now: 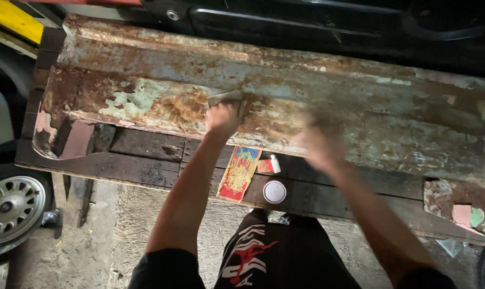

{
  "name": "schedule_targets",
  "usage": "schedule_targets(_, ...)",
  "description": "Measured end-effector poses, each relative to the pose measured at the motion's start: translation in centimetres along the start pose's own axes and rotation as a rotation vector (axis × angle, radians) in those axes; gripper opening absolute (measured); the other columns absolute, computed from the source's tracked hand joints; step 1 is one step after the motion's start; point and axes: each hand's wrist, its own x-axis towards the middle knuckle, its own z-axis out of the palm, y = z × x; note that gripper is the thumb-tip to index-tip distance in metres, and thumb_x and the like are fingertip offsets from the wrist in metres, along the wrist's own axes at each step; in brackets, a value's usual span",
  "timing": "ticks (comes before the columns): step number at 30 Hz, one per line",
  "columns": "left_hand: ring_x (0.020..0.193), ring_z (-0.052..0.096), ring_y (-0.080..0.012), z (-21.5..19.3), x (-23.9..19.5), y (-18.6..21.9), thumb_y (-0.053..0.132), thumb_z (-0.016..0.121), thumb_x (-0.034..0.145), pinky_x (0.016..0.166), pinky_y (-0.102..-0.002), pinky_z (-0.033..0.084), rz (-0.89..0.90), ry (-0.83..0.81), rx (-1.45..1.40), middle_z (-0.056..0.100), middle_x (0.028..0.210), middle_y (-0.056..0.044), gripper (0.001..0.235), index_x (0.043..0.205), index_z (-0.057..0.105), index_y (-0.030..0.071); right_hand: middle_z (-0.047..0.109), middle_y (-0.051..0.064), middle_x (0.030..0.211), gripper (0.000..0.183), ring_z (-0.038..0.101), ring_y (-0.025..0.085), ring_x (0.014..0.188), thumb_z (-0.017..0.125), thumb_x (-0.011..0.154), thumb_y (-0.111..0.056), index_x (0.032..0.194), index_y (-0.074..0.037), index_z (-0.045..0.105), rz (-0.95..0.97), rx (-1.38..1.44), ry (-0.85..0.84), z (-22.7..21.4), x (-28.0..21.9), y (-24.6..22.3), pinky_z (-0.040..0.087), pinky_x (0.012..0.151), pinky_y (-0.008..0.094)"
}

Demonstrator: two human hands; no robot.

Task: The person uses a sanding block to sand a long, rusty metal panel resting on a wooden workbench. The person moves the sanding block back and forth along the surface, removing rust and old paint.

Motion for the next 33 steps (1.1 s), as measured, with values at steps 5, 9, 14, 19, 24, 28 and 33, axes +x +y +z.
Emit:
schedule_targets(5, 0.069, 0.072, -0.0454, -1.3, 0.5, 0.5, 0.055, 0.044, 0.100, 0.064, -0.057, 0.059, -0.029, -0.037, -0.033, 0.074, 0.079, -0.021, 0.054, 0.092, 0.078, 0.014, 0.023, 0.016, 0.171, 0.079, 0.013, 0.042, 0.157, 0.030, 0.099, -0.069, 0.157, -0.015, 0.042, 0.210, -0.164, 0.399, -5.7, 2.4, 12.8, -0.004, 0.119, 0.070)
schedule_targets(9, 0.076, 0.074, -0.0422, -1.3, 0.2, 0.6, 0.061, 0.039, 0.105, 0.071, -0.054, 0.062, -0.120, -0.211, 0.015, 0.074, 0.083, -0.022, 0.064, 0.090, 0.076, 0.012, 0.019, 0.019, 0.172, 0.083, 0.011, 0.046, 0.157, 0.031, 0.106, -0.070, 0.163, -0.010, 0.037, 0.244, -0.132, 0.481, -6.0, 2.3, 18.5, -0.002, 0.121, 0.070)
schedule_targets(14, 0.083, 0.074, -0.0410, 0.2, 0.7, -0.4, 0.070, 0.040, 0.108, 0.078, -0.052, 0.061, -0.170, -0.273, 0.047, 0.075, 0.088, -0.023, 0.074, 0.091, 0.080, 0.011, 0.022, 0.013, 0.169, 0.084, 0.014, 0.038, 0.155, 0.027, 0.101, -0.071, 0.164, -0.015, 0.031, 0.403, -0.223, 0.418, -5.6, 4.0, 19.2, -0.002, 0.118, 0.073)
schedule_targets(19, 0.066, 0.073, -0.0385, 2.3, 1.0, -0.6, 0.040, 0.048, 0.096, 0.048, -0.053, 0.061, 0.178, -0.181, 0.294, 0.071, 0.083, -0.017, 0.039, 0.127, 0.068, 0.026, 0.029, 0.011, 0.168, 0.078, 0.017, 0.037, 0.156, 0.025, 0.101, -0.069, 0.158, -0.017, 0.037, 0.422, -0.282, 0.366, -5.8, 4.3, 18.7, 0.004, 0.117, 0.074)
schedule_targets(24, 0.055, 0.073, -0.0302, 3.0, -0.9, 2.0, 0.051, 0.045, 0.102, 0.042, -0.049, 0.059, 0.213, -0.081, 0.275, 0.071, 0.073, -0.012, 0.047, 0.101, 0.073, 0.012, 0.034, 0.012, 0.166, 0.074, 0.021, 0.037, 0.155, 0.033, 0.103, -0.066, 0.156, -0.015, 0.045, 0.384, -0.265, 0.422, -5.8, 3.8, 18.1, 0.006, 0.116, 0.077)
schedule_targets(28, 0.060, 0.073, -0.0331, 2.0, -1.7, 3.5, 0.052, 0.044, 0.106, 0.049, -0.052, 0.059, 0.185, -0.091, 0.176, 0.074, 0.084, -0.013, 0.051, 0.095, 0.074, 0.013, 0.038, 0.012, 0.165, 0.073, 0.025, 0.037, 0.156, 0.035, 0.104, -0.065, 0.154, -0.014, 0.048, 0.379, -0.251, 0.414, -5.8, 3.9, 18.1, 0.008, 0.117, 0.078)
schedule_targets(33, 0.068, 0.075, -0.0352, 0.4, -0.8, 4.5, 0.051, 0.042, 0.102, 0.052, -0.052, 0.062, 0.153, -0.273, 0.183, 0.073, 0.089, -0.017, 0.050, 0.104, 0.072, 0.011, 0.036, 0.012, 0.165, 0.075, 0.024, 0.037, 0.154, 0.034, 0.103, -0.067, 0.154, -0.014, 0.046, 0.370, -0.250, 0.424, -5.6, 4.1, 18.7, 0.007, 0.115, 0.078)
